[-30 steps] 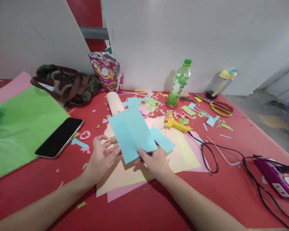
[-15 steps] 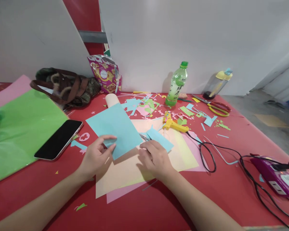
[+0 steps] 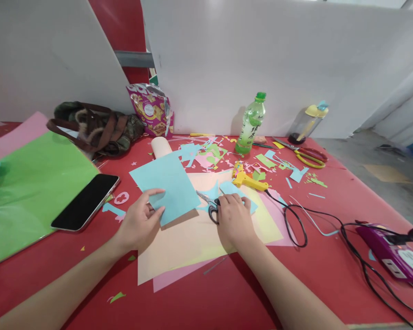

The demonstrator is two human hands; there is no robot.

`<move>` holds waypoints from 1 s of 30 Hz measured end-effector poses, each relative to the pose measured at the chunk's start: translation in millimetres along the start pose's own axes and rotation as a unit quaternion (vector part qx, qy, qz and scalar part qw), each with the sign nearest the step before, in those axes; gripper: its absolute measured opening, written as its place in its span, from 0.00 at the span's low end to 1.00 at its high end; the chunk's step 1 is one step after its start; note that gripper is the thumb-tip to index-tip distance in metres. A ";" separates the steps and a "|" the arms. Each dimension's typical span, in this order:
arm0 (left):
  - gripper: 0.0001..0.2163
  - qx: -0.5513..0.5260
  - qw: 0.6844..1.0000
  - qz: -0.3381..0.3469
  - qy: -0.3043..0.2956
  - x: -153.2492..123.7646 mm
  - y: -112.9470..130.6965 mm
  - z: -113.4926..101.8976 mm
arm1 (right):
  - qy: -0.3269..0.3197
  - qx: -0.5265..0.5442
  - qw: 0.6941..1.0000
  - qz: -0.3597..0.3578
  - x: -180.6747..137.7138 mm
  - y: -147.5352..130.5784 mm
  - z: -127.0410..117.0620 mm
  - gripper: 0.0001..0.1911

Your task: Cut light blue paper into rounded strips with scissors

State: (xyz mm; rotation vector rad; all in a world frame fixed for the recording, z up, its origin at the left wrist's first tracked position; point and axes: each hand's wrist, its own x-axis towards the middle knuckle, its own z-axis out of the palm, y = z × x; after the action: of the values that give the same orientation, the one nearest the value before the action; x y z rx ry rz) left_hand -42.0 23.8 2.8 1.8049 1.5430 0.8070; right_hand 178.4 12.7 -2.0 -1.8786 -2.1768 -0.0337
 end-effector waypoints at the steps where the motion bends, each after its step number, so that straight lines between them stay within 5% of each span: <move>1: 0.15 0.005 1.000 0.004 0.003 0.1 -0.5 0.0 | -0.010 0.010 1.000 -0.005 0.2 0.8 1.4 0.08; 11: 0.13 0.015 1.000 0.020 0.013 2.8 -4.6 0.0 | -0.090 0.014 0.996 -0.005 -4.1 -8.5 1.0 0.08; 22: 0.15 -0.060 0.998 -0.001 0.020 17.0 5.6 -8.3 | -0.018 0.049 0.998 0.024 -4.6 -8.1 3.3 0.08; 27: 0.18 -0.086 0.995 0.003 0.053 36.1 35.2 -26.3 | 0.005 0.178 0.983 0.040 -4.4 -7.3 -1.5 0.04; 30: 0.18 -0.089 0.994 0.007 0.056 46.9 50.6 -30.4 | -0.039 0.315 0.941 0.121 -2.9 -11.6 -6.6 0.06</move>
State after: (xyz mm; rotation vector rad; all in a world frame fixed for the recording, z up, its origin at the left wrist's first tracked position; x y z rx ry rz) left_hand -28.9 66.1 63.7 1.6674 1.4793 1.0348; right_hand 168.7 6.8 5.5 -1.7469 -1.6886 0.7087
